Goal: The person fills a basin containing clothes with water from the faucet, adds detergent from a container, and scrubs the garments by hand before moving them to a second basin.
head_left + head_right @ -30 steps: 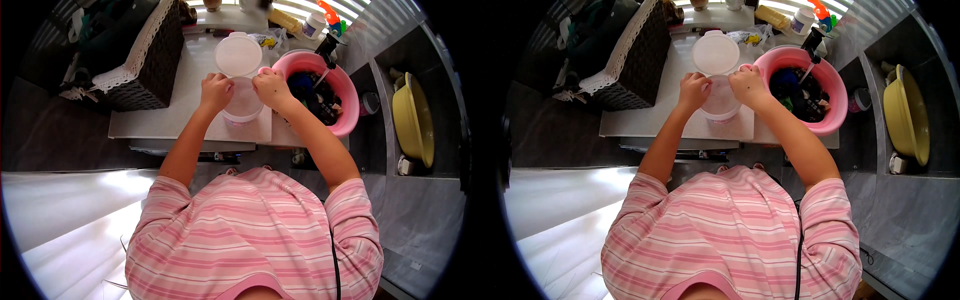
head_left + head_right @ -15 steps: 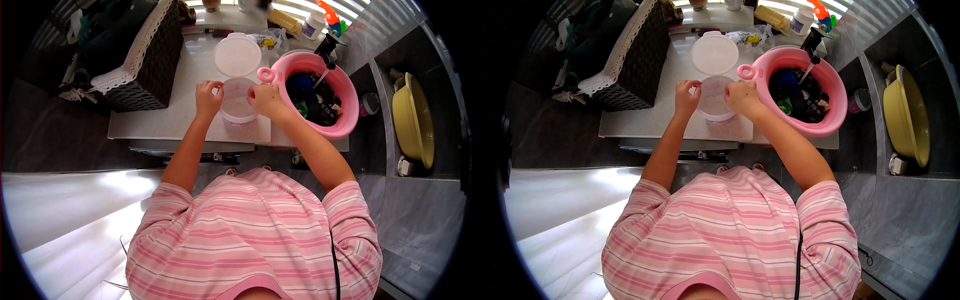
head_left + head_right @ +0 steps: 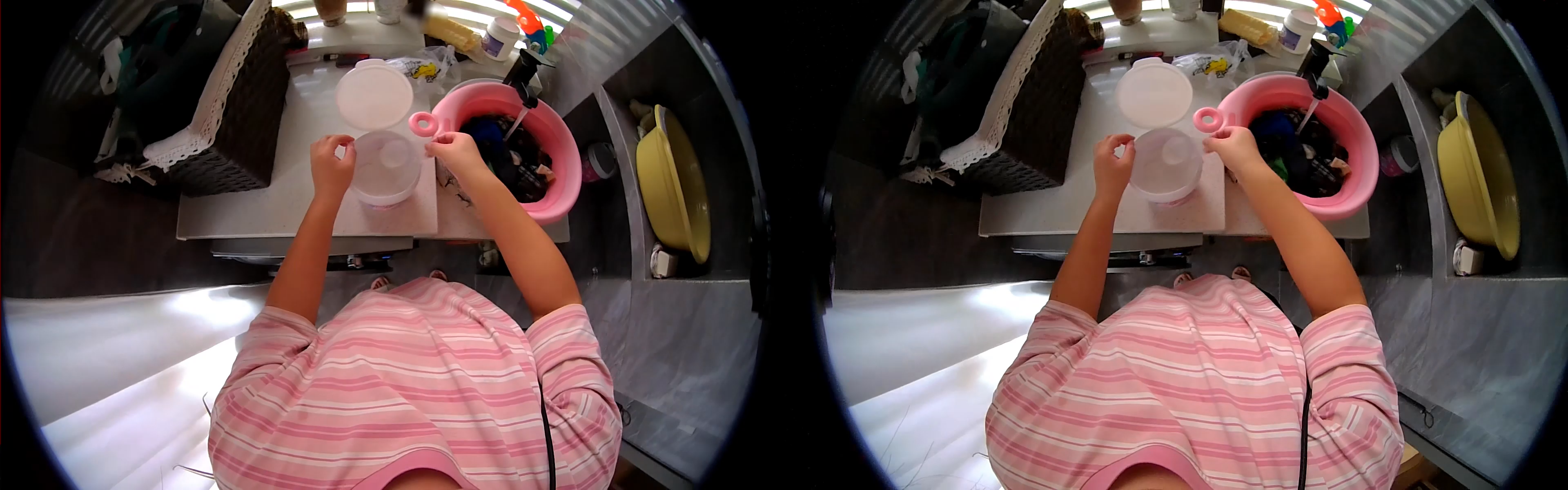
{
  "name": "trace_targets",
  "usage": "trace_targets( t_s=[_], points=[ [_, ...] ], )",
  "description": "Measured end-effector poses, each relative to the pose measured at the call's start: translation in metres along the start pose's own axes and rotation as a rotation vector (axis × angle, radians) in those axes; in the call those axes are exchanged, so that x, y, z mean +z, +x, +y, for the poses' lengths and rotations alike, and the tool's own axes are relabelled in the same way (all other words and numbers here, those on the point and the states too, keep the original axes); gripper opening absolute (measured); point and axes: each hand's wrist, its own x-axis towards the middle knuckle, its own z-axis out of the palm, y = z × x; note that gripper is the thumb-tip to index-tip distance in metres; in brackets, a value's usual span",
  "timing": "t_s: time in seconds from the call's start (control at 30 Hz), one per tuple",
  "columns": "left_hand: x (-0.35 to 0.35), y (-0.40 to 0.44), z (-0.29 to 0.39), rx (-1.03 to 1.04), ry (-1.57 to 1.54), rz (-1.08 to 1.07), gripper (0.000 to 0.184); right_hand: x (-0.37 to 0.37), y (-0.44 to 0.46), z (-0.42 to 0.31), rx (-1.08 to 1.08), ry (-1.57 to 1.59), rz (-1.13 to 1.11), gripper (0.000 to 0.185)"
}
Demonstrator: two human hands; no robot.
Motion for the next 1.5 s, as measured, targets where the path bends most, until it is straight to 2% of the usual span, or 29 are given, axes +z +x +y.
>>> trace_targets(
  t_s=[0.1,0.17,0.43,0.5,0.57,0.63,0.93,0.97,1.03,1.17,1.23,1.37,1.5],
  points=[
    [0.005,0.006,0.018,-0.041,-0.047,0.001,0.008,-0.030,-0.015,-0.011,0.056,0.179,0.062,0.013],
    [0.011,0.011,0.034,-0.035,-0.064,-0.027,0.008,-0.059,-0.009,0.003,0.005,0.228,0.098,0.010],
    [0.054,0.015,0.112,0.046,-0.085,-0.093,0.008,-0.189,-0.013,0.035,-0.101,0.203,0.474,0.009],
    [0.066,0.012,0.127,0.113,-0.091,-0.112,0.009,-0.209,-0.014,0.049,-0.138,-0.135,0.676,0.013],
    [0.079,0.008,0.135,0.129,-0.086,-0.119,0.009,-0.218,-0.012,0.063,-0.208,-0.295,0.731,0.018],
    [0.089,0.004,0.141,0.142,-0.077,-0.125,0.009,-0.226,-0.014,0.060,-0.199,-0.313,0.795,0.018],
    [0.112,-0.007,0.151,0.204,0.023,-0.168,0.009,-0.225,-0.011,0.054,-0.386,-0.606,0.825,0.012],
    [0.114,-0.009,0.153,0.197,0.023,-0.177,0.010,-0.222,-0.013,0.056,-0.430,-0.758,0.795,0.010],
    [0.119,-0.011,0.156,0.190,0.025,-0.185,0.010,-0.218,-0.020,0.052,-0.598,-0.803,0.769,0.008],
    [0.126,-0.015,0.162,0.190,0.019,-0.206,0.010,-0.228,-0.012,0.058,-0.630,-0.817,0.836,0.008],
    [0.128,-0.015,0.164,0.194,0.014,-0.221,0.009,-0.221,-0.020,0.055,-0.772,-0.901,0.706,0.010],
    [0.132,-0.014,0.165,0.212,0.038,-0.218,0.009,-0.234,-0.023,0.056,-0.726,-0.978,0.778,0.011],
    [0.132,-0.011,0.162,0.230,0.034,-0.214,0.009,-0.239,-0.041,0.060,-0.785,-1.025,0.711,0.011]
  ],
)
